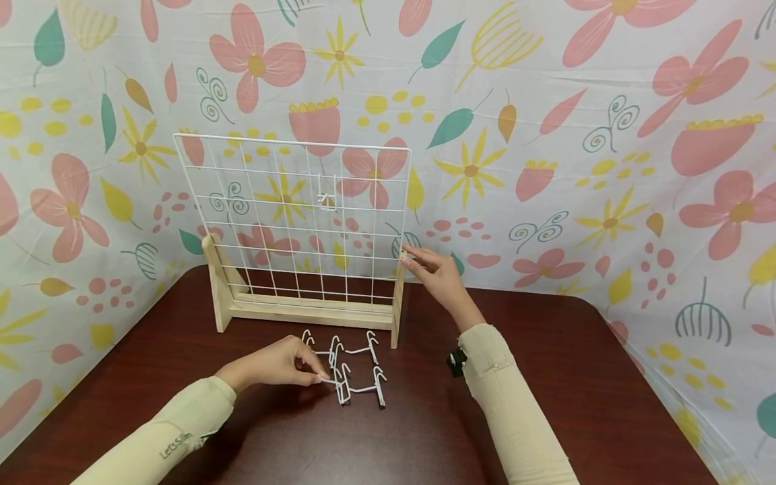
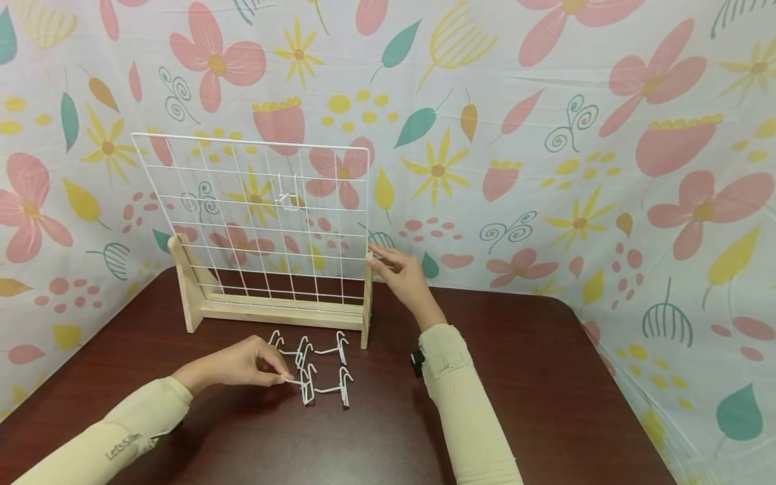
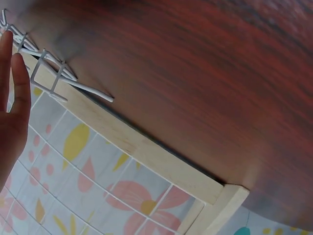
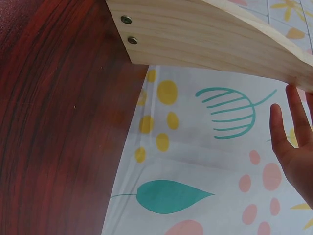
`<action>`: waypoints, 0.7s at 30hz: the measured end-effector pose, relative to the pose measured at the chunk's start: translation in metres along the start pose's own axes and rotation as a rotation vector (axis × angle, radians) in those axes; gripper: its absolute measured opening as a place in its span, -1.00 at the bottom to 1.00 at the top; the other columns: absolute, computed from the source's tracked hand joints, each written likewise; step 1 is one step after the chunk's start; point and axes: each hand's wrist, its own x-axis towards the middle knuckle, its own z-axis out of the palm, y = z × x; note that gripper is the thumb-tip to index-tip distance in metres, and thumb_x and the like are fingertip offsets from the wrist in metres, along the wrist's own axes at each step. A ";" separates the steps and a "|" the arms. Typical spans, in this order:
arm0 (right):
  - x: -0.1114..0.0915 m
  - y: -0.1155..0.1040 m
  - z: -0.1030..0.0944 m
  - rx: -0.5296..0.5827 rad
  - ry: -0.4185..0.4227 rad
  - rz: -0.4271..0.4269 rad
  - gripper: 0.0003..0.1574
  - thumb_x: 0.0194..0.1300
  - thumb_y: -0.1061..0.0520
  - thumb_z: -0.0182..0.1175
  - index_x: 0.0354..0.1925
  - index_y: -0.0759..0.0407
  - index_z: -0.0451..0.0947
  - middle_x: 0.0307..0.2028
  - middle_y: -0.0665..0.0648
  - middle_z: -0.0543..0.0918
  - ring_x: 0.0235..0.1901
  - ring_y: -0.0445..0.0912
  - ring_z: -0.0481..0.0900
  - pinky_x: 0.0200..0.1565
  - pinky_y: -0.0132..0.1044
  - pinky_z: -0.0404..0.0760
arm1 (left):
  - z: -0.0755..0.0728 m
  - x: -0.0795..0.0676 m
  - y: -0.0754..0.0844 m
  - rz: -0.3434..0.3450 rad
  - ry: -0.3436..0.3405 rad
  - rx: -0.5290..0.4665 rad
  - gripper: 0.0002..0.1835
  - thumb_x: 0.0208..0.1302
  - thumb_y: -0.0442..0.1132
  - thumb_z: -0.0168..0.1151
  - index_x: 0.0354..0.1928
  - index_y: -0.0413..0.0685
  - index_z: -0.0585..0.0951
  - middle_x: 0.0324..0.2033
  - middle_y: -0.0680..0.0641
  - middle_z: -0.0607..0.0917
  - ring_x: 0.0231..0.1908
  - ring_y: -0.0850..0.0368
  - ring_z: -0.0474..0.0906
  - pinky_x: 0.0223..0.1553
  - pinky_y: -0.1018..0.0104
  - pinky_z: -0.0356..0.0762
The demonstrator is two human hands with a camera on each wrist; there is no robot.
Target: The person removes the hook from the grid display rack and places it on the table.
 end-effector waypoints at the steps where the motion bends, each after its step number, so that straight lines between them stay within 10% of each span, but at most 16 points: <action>1: 0.000 0.000 0.000 0.000 -0.001 0.000 -0.55 0.36 0.23 0.17 0.19 0.28 0.49 0.17 0.31 0.52 0.12 0.18 0.51 0.13 0.04 0.48 | 0.000 -0.001 0.000 -0.002 -0.003 0.021 -0.88 0.11 -0.42 0.33 -0.36 -0.09 0.78 -0.43 0.16 0.74 -0.43 0.46 0.46 -0.42 0.47 0.49; 13: 0.000 0.001 -0.001 -0.005 -0.011 0.022 -0.53 0.37 0.21 0.16 0.23 0.24 0.47 0.21 0.28 0.50 0.16 0.12 0.50 0.15 -0.01 0.47 | 0.006 -0.007 0.005 -0.033 -0.035 0.368 -0.85 0.07 -0.31 0.36 -0.32 0.08 0.79 -0.39 0.24 0.73 -0.30 0.40 0.62 -0.24 0.40 0.57; 21: 0.001 0.002 0.000 0.002 -0.013 0.019 -0.53 0.36 0.21 0.17 0.22 0.25 0.47 0.20 0.28 0.50 0.17 0.12 0.49 0.16 0.00 0.46 | 0.010 -0.008 0.008 0.099 -0.047 0.606 -0.86 0.08 -0.31 0.41 -0.29 0.06 0.79 -0.29 0.15 0.74 -0.23 0.32 0.65 -0.21 0.38 0.60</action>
